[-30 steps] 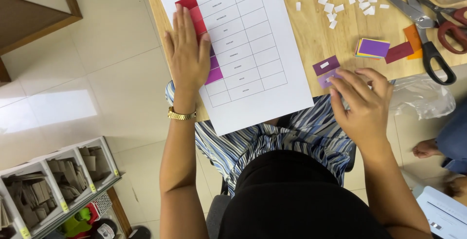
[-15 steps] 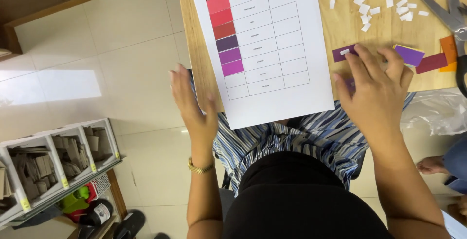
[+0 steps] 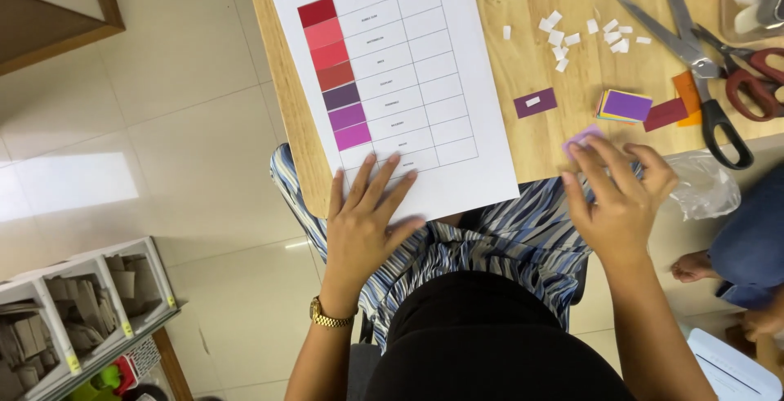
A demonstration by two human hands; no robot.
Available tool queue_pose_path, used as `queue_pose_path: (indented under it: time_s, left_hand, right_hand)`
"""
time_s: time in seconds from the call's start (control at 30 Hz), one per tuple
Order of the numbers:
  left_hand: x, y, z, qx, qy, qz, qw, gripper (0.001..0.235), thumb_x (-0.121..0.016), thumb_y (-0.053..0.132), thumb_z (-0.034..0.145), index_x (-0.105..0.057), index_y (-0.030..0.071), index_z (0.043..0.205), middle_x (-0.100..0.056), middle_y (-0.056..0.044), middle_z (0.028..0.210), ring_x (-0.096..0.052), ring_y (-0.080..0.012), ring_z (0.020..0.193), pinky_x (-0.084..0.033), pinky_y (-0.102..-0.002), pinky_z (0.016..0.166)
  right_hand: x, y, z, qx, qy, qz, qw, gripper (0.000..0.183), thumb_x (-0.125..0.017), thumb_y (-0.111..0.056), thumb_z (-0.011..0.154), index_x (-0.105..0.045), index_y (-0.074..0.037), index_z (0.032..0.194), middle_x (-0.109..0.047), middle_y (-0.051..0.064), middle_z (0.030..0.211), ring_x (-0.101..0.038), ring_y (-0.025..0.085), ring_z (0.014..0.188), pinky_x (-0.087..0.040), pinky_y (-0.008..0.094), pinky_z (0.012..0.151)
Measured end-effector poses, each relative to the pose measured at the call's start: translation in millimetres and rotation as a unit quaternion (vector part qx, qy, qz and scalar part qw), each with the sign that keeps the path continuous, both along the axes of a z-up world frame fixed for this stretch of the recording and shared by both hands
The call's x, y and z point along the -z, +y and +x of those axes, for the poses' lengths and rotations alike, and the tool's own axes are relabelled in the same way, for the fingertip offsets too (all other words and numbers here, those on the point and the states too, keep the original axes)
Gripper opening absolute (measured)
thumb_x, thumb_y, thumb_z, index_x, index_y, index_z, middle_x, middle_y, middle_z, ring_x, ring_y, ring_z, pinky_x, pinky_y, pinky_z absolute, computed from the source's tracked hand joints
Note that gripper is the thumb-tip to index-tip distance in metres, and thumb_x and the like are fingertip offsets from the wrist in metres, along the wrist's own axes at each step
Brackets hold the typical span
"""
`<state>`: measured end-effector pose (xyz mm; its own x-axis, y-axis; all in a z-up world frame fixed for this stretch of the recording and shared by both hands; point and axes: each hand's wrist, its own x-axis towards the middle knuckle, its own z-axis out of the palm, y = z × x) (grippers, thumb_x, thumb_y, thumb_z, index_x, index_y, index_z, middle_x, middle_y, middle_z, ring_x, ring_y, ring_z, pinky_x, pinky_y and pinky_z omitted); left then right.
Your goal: A person is creating a color reference chart by cutting double-sided tape, applying it to colored swatches, and sticking them onto a template.
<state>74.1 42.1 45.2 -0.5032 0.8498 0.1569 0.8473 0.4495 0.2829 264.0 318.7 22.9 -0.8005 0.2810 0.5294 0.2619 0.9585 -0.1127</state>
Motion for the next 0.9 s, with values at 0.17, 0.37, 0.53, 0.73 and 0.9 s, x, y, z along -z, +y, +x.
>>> queue_pose_path:
  time_s: [0.17, 0.37, 0.53, 0.73, 0.9]
  left_hand:
    - [4, -2, -2, 0.008, 0.013, -0.015, 1.0, 0.068, -0.061, 0.063, 0.096, -0.053, 0.024, 0.15, -0.045, -0.003, 0.16, -0.04, -0.0311, 0.151, -0.028, -0.06, 0.123]
    - [-7, -3, 1, 0.009, -0.03, 0.008, 0.999, 0.063, -0.062, 0.059, 0.096, -0.058, 0.02, 0.145, -0.047, -0.006, 0.159, -0.041, -0.0339, 0.15, -0.026, -0.062, 0.122]
    - [-8, -2, 6, -0.003, -0.121, 0.111, 0.986, 0.032, -0.067, 0.029, 0.1, -0.066, 0.012, 0.127, -0.059, -0.01, 0.142, -0.048, -0.0379, 0.143, -0.029, -0.064, 0.121]
    - [2, 48, 29, -0.055, -0.3, 0.264, 0.915, 0.028, -0.076, 0.017, 0.087, -0.076, 0.013, 0.114, -0.075, -0.005, 0.109, -0.07, -0.0329, 0.115, -0.055, -0.047, 0.1]
    - [-42, 80, 45, 0.001, -0.521, 0.233, 0.821, 0.033, -0.069, 0.031, 0.095, -0.071, 0.009, 0.119, -0.076, -0.008, 0.118, -0.073, -0.0235, 0.112, -0.058, -0.035, 0.103]
  right_hand:
    - [-6, 0, -19, -0.002, 0.033, -0.006, 0.999, 0.026, -0.067, -0.018, 0.109, -0.083, 0.002, 0.107, -0.077, 0.013, 0.123, -0.05, 0.036, 0.117, -0.04, 0.04, 0.101]
    - [-11, -9, -40, 0.007, -0.128, 0.043, 0.991, 0.06, -0.07, -0.056, 0.101, -0.071, -0.011, 0.14, -0.062, 0.004, 0.155, -0.046, 0.036, 0.143, -0.037, 0.051, 0.1]
    - [9, 1, -2, -0.083, -0.092, 0.056, 0.991, 0.058, -0.077, -0.062, 0.091, -0.074, -0.017, 0.129, -0.071, -0.001, 0.143, -0.054, 0.031, 0.135, -0.032, 0.048, 0.106]
    - [21, -11, 0, -0.086, 0.141, -0.034, 0.986, 0.008, -0.085, -0.01, 0.095, -0.086, -0.015, 0.089, -0.083, 0.0, 0.097, -0.068, 0.032, 0.107, -0.042, 0.046, 0.089]
    - [-15, -27, -23, -0.16, 0.219, 0.028, 0.962, 0.01, -0.077, -0.005, 0.093, -0.075, -0.014, 0.09, -0.079, 0.004, 0.099, -0.054, 0.027, 0.113, -0.033, 0.042, 0.094]
